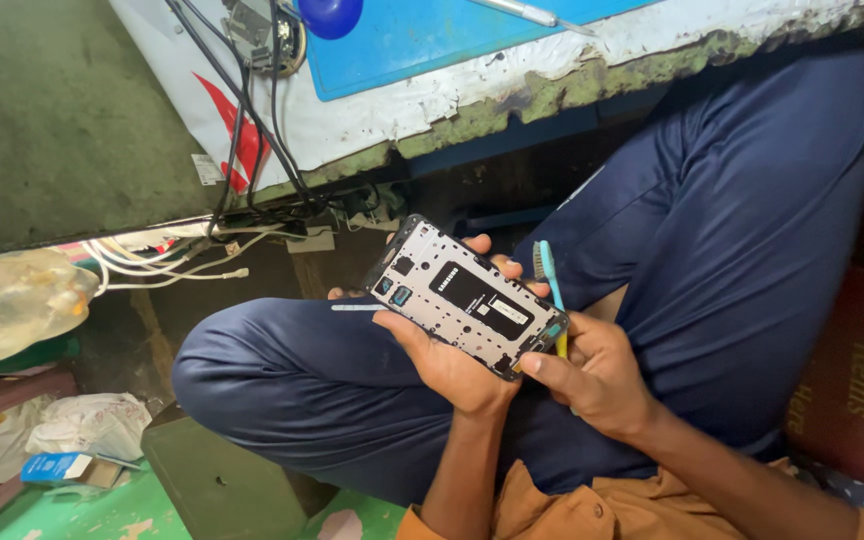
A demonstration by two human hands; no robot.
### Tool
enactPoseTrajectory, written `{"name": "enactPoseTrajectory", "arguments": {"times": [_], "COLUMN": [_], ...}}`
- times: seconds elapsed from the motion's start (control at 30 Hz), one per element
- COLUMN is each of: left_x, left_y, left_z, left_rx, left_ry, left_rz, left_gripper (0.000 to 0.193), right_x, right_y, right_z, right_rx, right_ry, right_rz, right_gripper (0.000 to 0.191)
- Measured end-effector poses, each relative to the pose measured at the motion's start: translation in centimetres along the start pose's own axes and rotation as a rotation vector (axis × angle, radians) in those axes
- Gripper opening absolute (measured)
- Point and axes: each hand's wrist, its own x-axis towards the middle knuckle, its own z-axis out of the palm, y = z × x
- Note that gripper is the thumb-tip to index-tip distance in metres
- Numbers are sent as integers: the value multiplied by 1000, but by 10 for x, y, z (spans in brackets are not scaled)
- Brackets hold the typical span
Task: The person sits on the floor at a repair bench holding a Samsung phone mid-frame, scrubs it with a toothbrush, scrapes the frame edge with a metal tool, then squeezes adhesive from a UST999 tube around the phone frame edge, rotating the frame as they apply the glue.
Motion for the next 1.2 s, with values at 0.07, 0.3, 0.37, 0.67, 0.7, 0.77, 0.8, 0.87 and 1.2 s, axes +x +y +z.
{"name": "enactPoseTrajectory", "arguments": {"times": [0.07, 0.3, 0.37, 0.67, 0.7, 0.77, 0.8, 0.87, 1.2], "left_x": [3, 0, 0, -3, -3, -4, -5, -5, 0], "left_y": [-3, 0, 2, -2, -2, -3, -3, -2, 0], "left_z": [5, 7, 5, 8, 9, 8, 9, 7, 13], "left_rx": [-44, -74, -46, -74, -66, -52, -45, -59, -30], "left_ry": [8, -25, -21, -31, -34, -46, -50, -36, 10], "left_rz": [33, 13, -9, 50, 57, 68, 74, 69, 52], "left_gripper": [95, 98, 103, 89, 88, 84, 82, 86, 93], "right_x": [0, -2, -2, -1, -2, -2, -3, -3, -3], "right_y": [0, -2, -4, 1, 1, 0, 0, 1, -12], "right_z": [-1, -3, -5, -6, -5, -6, -6, -5, -7], "right_rx": [36, -1, 74, 60, 45, 59, 67, 66, -128], "right_ry": [5, -41, -82, -44, -34, -33, -32, -42, -23], "right_rz": [2, -12, -7, -29, -35, -23, -15, -21, -4], "right_gripper": [28, 29, 28, 25, 24, 24, 24, 24, 23]}}
